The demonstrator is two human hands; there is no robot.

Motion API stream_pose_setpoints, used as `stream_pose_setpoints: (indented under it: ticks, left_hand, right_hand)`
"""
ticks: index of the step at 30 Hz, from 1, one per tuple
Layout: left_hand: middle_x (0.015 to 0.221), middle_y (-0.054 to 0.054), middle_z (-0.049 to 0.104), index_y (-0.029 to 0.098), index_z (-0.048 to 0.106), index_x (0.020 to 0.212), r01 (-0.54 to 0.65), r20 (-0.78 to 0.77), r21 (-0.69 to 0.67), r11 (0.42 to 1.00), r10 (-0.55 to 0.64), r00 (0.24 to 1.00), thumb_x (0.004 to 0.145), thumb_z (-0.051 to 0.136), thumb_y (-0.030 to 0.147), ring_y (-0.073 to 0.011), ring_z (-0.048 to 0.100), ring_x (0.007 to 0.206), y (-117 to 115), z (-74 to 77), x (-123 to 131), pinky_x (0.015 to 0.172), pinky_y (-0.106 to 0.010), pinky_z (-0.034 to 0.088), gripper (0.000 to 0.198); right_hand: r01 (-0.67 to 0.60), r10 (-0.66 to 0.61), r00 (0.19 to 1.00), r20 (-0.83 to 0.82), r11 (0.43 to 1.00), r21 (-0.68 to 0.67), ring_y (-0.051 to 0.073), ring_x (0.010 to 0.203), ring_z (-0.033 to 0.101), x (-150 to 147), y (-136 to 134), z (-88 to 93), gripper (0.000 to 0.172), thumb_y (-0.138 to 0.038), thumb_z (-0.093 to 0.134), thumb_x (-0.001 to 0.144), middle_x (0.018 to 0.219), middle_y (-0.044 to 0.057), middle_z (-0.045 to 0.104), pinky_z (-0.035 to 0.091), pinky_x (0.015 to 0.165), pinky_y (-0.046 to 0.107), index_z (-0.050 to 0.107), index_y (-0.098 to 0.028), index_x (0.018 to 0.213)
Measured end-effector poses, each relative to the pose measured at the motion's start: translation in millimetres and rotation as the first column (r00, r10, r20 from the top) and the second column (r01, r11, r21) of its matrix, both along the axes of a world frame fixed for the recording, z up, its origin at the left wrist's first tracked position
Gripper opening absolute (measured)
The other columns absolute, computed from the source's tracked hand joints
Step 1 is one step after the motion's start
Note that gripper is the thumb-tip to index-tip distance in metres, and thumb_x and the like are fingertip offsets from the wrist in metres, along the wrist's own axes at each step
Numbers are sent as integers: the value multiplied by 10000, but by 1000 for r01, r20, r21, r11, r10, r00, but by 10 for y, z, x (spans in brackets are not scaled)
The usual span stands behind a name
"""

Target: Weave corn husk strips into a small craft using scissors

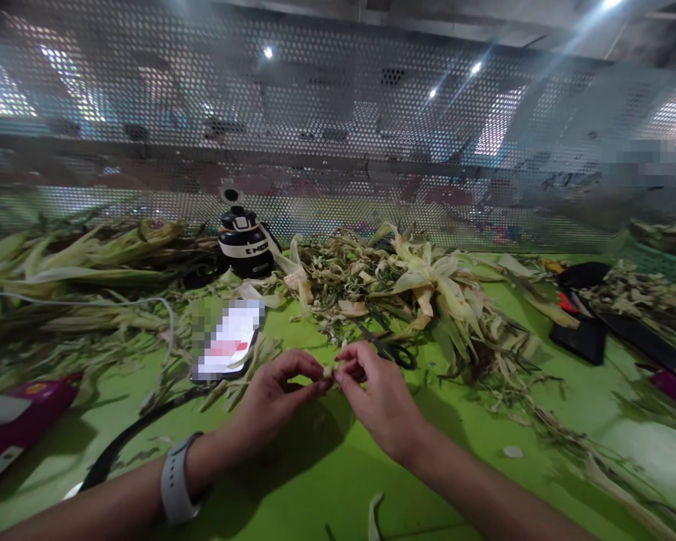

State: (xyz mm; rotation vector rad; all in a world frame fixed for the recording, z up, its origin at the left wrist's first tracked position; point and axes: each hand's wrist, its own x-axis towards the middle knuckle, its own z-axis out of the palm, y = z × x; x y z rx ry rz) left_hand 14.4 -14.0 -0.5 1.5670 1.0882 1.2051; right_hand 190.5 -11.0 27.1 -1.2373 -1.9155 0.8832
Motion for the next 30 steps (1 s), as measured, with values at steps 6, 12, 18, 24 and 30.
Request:
stream_pose_setpoints:
  ticks: [6,12,18,24,30]
  left_hand:
    - [845,-61,640,172,674,756,34,-160,229,973,4,987,767,636,134,-174,603,823,-3,23,-27,732,-294,495,55]
    - [845,-52,657,163,630,876,26,-164,195,980,6,986,843,568,204,-154,616,780,-27,104,-58,693,-277,519,81]
    - [934,-69,682,169,607,1081,40,-81,89,995,-33,996,837,599,244,-166,638,839,1,57,-51,707,-289,542,255]
    - [836,-72,697,180,712,931,81,-96,165,983,-65,993,844,594,243,-167,623,772,43,60,-60,697,-310,524,160]
    - [761,-52,672,181,707,851,77,-101,167,983,-61,993,853,572,243,-149,597,697,47,75,-75,633,-278,497,149]
  right_hand:
    - [12,-12,1000,-21,1000,9,171,789,645,-6,8,-41,135,-221,530,855,852,48,675,517,696,294,533,-188,986]
    - [-8,8,1000,-28,1000,-1,173,825,646,-7,8,-27,154,-256,528,877,896,57,671,525,713,290,534,-187,1014]
    - [-6,6,1000,-14,1000,14,185,840,651,4,6,-21,152,-255,533,877,892,61,673,523,733,306,528,-184,1012]
    - [-46,42,998,45,995,86,180,821,658,16,13,-34,130,-230,518,881,871,52,683,517,724,296,528,-197,1007]
    - [-55,51,998,40,994,98,179,811,663,4,9,-37,123,-234,526,873,869,53,688,525,732,297,535,-201,991]
